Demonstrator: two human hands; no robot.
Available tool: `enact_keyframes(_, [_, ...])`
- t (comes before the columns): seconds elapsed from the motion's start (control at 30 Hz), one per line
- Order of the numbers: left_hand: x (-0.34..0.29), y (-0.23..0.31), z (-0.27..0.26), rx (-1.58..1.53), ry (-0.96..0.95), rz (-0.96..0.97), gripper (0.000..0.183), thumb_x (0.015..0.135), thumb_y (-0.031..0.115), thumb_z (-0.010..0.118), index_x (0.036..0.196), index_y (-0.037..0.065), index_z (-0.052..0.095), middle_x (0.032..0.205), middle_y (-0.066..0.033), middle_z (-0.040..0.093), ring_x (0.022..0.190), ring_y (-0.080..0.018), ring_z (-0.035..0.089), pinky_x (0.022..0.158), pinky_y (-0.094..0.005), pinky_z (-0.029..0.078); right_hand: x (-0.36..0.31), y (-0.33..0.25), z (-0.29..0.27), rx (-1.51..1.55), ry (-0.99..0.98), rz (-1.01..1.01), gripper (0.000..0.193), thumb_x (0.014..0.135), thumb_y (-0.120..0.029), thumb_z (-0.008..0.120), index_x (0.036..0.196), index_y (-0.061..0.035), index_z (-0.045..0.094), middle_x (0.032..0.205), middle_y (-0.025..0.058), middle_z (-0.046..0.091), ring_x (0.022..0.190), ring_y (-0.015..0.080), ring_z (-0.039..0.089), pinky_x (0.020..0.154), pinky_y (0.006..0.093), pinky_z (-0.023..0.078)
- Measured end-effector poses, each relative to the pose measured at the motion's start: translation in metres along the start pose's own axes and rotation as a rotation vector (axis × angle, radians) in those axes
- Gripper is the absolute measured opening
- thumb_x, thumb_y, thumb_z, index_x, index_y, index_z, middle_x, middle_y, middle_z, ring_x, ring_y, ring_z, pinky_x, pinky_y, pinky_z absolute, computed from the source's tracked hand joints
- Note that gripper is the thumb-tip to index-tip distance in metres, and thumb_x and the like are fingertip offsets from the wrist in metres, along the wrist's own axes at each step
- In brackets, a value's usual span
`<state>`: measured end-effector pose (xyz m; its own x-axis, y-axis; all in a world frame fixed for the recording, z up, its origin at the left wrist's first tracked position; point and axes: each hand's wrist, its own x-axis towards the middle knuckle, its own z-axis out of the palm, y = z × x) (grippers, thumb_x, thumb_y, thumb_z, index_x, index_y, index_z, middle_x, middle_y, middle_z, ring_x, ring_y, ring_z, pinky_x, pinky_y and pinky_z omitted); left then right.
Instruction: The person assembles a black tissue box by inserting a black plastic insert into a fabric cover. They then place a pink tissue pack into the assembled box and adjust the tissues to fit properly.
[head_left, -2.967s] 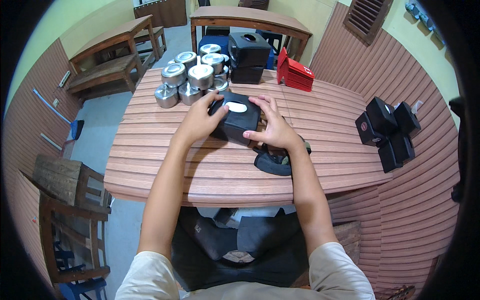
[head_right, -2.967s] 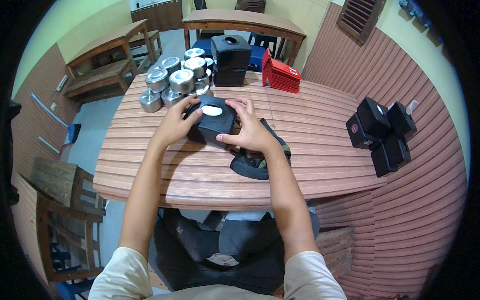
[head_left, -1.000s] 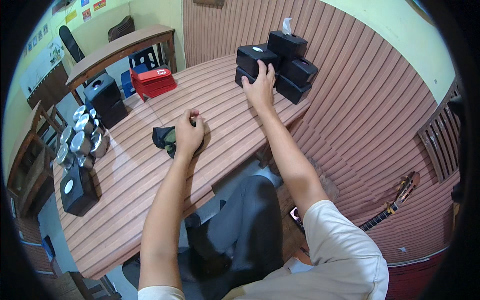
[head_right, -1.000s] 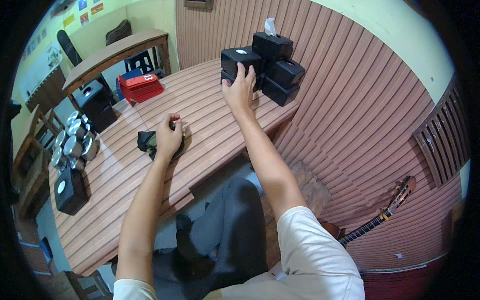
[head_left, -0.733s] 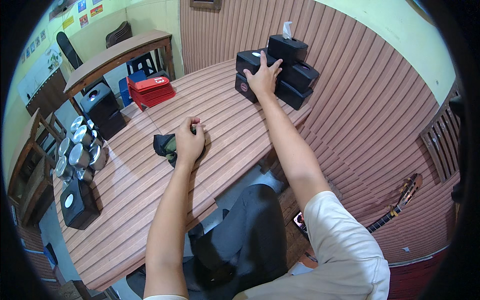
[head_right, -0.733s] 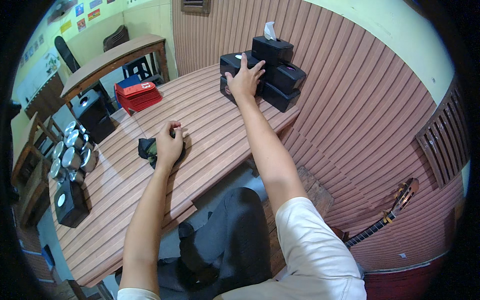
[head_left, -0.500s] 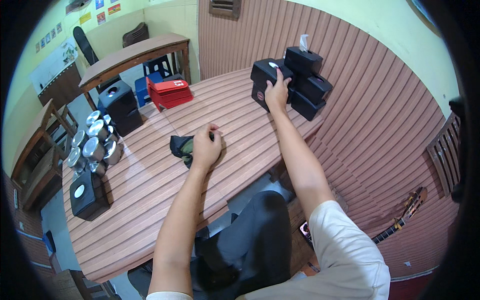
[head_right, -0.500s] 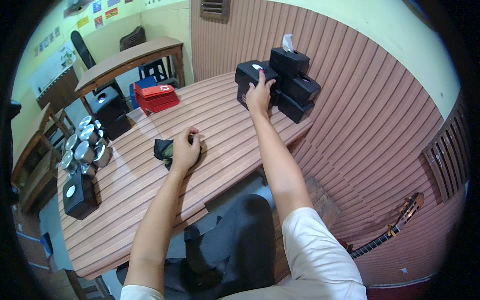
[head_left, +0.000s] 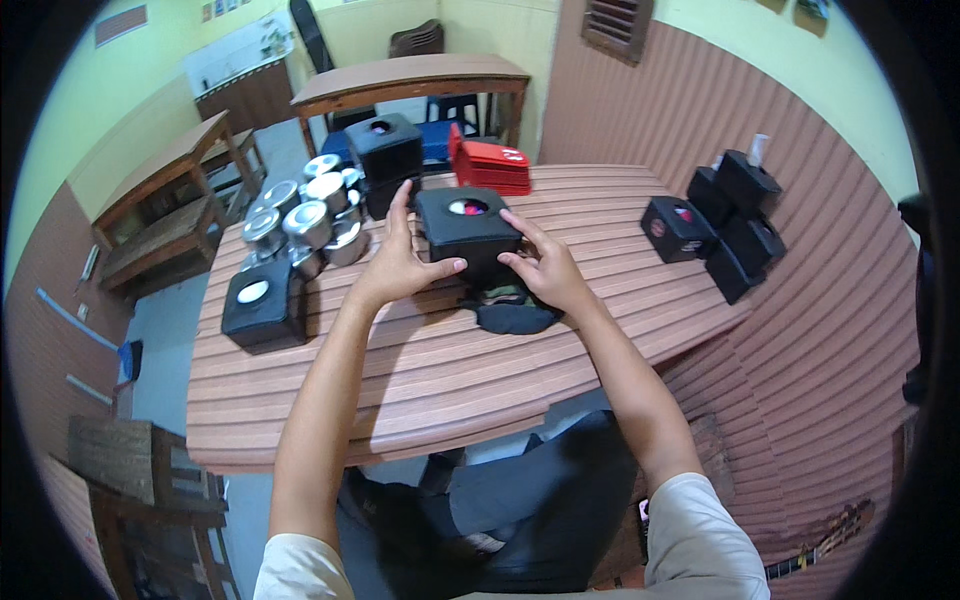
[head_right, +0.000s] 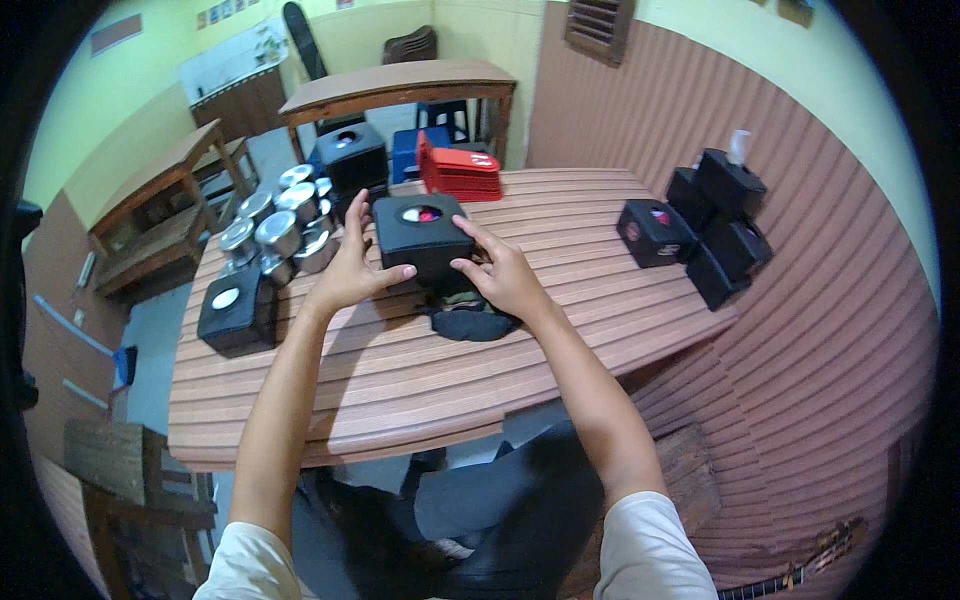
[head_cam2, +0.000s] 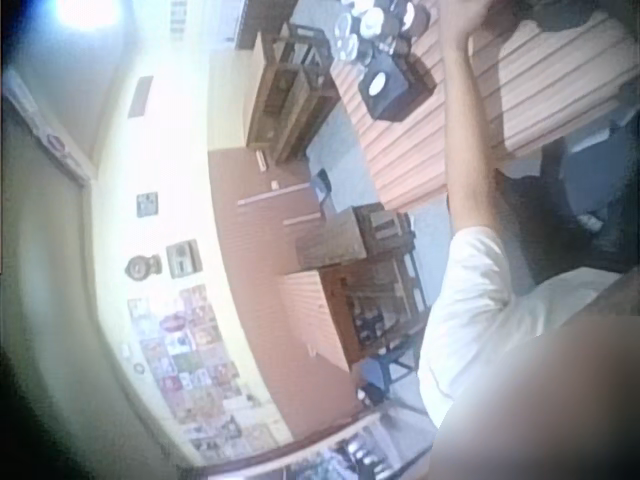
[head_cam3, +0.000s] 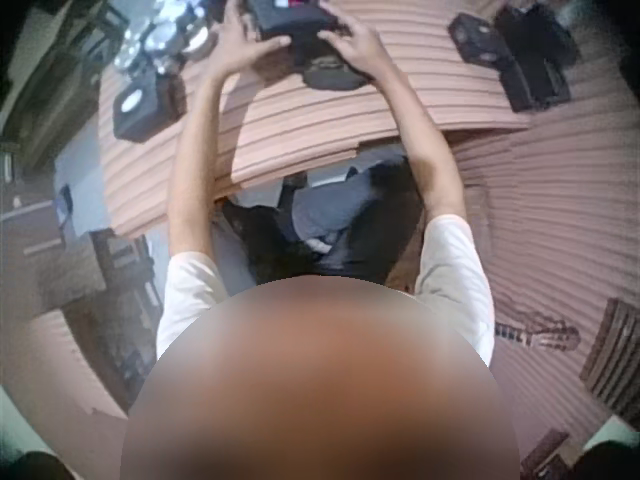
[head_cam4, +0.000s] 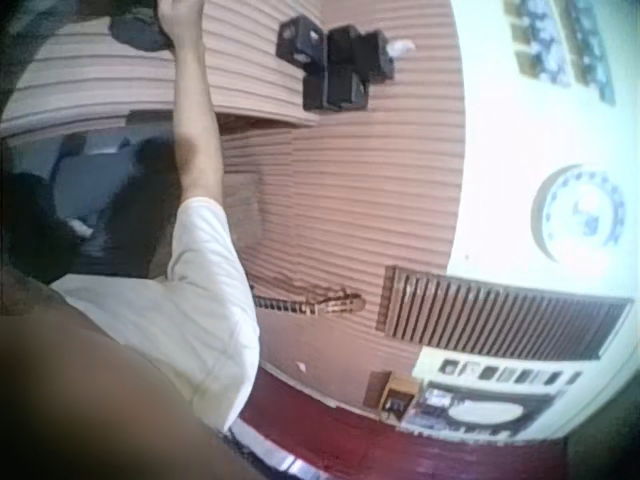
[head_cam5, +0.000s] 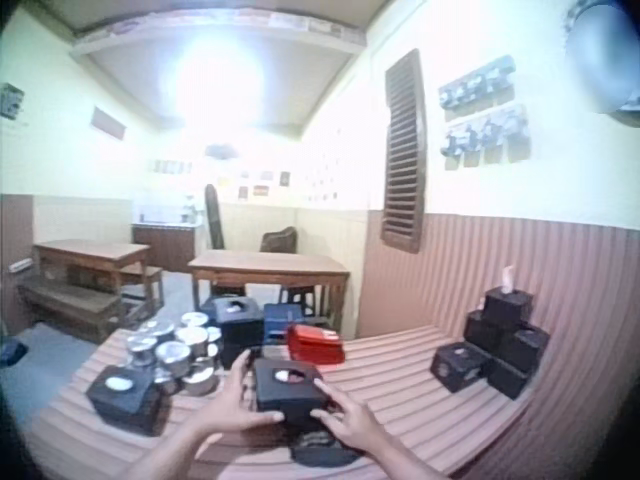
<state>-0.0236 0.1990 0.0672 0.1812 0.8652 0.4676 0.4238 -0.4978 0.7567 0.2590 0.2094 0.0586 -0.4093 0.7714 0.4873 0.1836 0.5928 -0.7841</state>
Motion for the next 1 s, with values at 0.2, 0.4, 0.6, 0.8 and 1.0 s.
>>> enact_keyframes(0.2, [-0.030, -0.027, -0.015, 0.181, 0.096, -0.061, 0.128, 0.074, 0.044, 0.099, 0.169, 0.007, 0.023, 0.163, -0.0274, 0.035, 0.155, -0.0418, 0.037, 0.128, -0.0483, 0.032, 0.054, 0.013, 0.024, -0.112, -0.321, 0.026, 0.105, 0.082, -0.009, 0.093, 0.169, -0.0121, 0.033, 0.164, 0.0214, 0.046, 0.145, 0.0287, 0.053, 0.113, 0.0392, 0.054])
enact_keyframes(0.4, [-0.029, -0.047, -0.008, 0.158, 0.080, 0.026, 0.126, 0.074, 0.044, 0.097, 0.170, 0.009, 0.024, 0.164, -0.0266, 0.035, 0.156, -0.0430, 0.034, 0.129, -0.0504, 0.028, 0.072, 0.033, 0.022, 0.159, -0.500, 0.150, 0.145, 0.071, -0.010, 0.099, 0.175, -0.0126, -0.002, 0.179, 0.0207, 0.015, 0.163, 0.0296, 0.026, 0.132, 0.0420, 0.025])
enact_keyframes(0.6, [-0.036, -0.049, -0.020, 0.081, 0.014, 0.088, 0.131, 0.071, 0.042, 0.098, 0.172, 0.009, 0.020, 0.170, -0.0280, 0.029, 0.163, -0.0428, 0.023, 0.132, -0.0490, 0.020, 0.054, 0.034, 0.036, -0.064, -0.413, 0.065, 0.150, 0.066, -0.013, 0.103, 0.175, -0.0143, 0.000, 0.174, 0.0263, 0.023, 0.159, 0.0367, 0.032, 0.129, 0.0464, 0.033])
enact_keyframes(0.8, [-0.035, -0.040, -0.022, 0.010, 0.056, 0.084, 0.126, 0.070, 0.037, 0.099, 0.169, 0.007, 0.027, 0.160, -0.0248, 0.040, 0.151, -0.0401, 0.042, 0.128, -0.0482, 0.033, 0.052, 0.032, 0.039, -0.091, -0.367, 0.014, 0.149, 0.064, -0.016, 0.103, 0.174, -0.0162, 0.003, 0.171, 0.0285, 0.027, 0.156, 0.0398, 0.038, 0.125, 0.0490, 0.040])
enact_keyframes(1.0, [-0.038, -0.033, -0.020, 0.111, 0.108, 0.152, 0.122, 0.068, 0.034, 0.098, 0.167, 0.006, 0.032, 0.157, -0.0237, 0.042, 0.152, -0.0411, 0.038, 0.128, -0.0497, 0.031, 0.050, 0.031, 0.041, -0.058, -0.343, -0.007, 0.149, 0.061, -0.017, 0.104, 0.173, -0.0121, 0.006, 0.169, 0.0297, 0.032, 0.155, 0.0418, 0.042, 0.128, 0.0467, 0.036])
